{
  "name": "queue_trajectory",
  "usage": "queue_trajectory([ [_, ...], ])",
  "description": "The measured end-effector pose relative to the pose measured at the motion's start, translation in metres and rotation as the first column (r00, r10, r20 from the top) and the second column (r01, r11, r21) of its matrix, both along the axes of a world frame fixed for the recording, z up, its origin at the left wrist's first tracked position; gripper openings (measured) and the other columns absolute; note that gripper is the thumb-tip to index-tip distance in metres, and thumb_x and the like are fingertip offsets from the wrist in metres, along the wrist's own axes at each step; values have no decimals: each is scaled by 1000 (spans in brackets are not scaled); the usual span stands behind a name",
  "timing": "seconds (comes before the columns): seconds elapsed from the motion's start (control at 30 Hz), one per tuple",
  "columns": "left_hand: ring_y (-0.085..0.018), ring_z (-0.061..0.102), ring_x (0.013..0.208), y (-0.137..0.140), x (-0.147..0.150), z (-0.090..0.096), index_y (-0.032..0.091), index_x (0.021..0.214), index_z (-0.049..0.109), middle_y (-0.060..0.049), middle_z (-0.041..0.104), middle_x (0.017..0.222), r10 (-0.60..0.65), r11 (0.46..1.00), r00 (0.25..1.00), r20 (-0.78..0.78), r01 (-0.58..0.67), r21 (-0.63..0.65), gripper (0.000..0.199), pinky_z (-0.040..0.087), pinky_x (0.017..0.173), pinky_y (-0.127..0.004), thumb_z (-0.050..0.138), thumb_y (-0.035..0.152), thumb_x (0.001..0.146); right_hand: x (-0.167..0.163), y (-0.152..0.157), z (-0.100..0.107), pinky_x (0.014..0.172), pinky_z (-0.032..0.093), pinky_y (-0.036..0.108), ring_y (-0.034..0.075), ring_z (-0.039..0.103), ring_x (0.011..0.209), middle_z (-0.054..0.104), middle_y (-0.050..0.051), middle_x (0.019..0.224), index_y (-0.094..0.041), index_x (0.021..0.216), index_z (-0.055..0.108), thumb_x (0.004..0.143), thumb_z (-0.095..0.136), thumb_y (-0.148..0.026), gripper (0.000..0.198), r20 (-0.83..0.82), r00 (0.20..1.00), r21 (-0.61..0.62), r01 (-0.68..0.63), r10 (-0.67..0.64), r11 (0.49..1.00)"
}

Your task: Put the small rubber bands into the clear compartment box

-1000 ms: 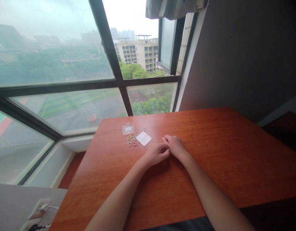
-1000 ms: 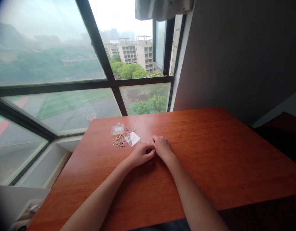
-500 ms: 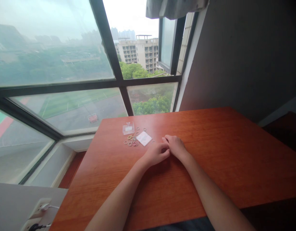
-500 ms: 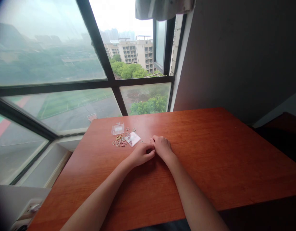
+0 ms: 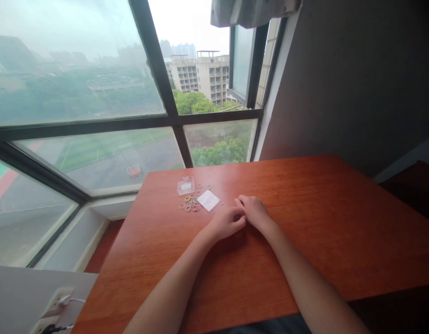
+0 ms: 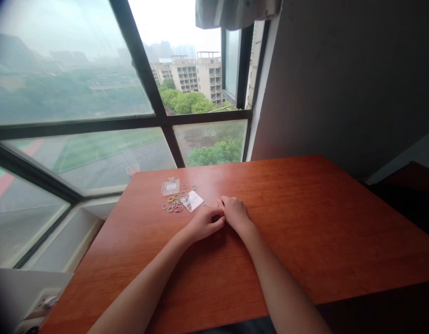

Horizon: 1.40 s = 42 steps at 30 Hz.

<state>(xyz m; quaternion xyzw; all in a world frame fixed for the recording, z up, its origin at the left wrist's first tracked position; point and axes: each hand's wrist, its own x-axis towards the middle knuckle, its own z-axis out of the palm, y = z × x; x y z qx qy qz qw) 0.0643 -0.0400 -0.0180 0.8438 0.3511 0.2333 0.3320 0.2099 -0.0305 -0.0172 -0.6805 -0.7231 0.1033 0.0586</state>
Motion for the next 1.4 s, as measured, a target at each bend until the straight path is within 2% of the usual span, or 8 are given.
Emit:
queue_trajectory([
  [0.93, -9, 41, 56, 0, 0, -1, 15, 71, 55, 3, 50, 61, -1, 1000, 1000, -16, 2, 19, 11, 30, 55, -20, 48, 18, 79, 1, 1, -4, 57, 25, 26, 18, 60, 73, 70, 7, 82, -23, 87, 65, 96, 34, -44, 39, -23, 1000, 30, 1, 0, 1000],
  [1.33, -9, 44, 59, 1, -2, 4, 14, 77, 61, 2, 54, 64, -27, 998, 999, 46, 30, -58, 16, 34, 56, -20, 47, 21, 82, 0, -1, -1, 56, 25, 27, 18, 62, 74, 71, 7, 84, -23, 87, 65, 96, 35, -43, 37, -13, 1000, 21, -5, 5, 1000],
  [1.4, -10, 46, 60, 7, -9, 8, 14, 77, 61, 1, 56, 66, 10, 998, 998, 66, -6, -63, 18, 35, 56, -20, 47, 24, 83, -2, -2, 0, 56, 25, 26, 18, 62, 74, 71, 7, 84, -23, 87, 65, 95, 36, -44, 36, -15, 1000, 28, -11, 11, 1000],
])
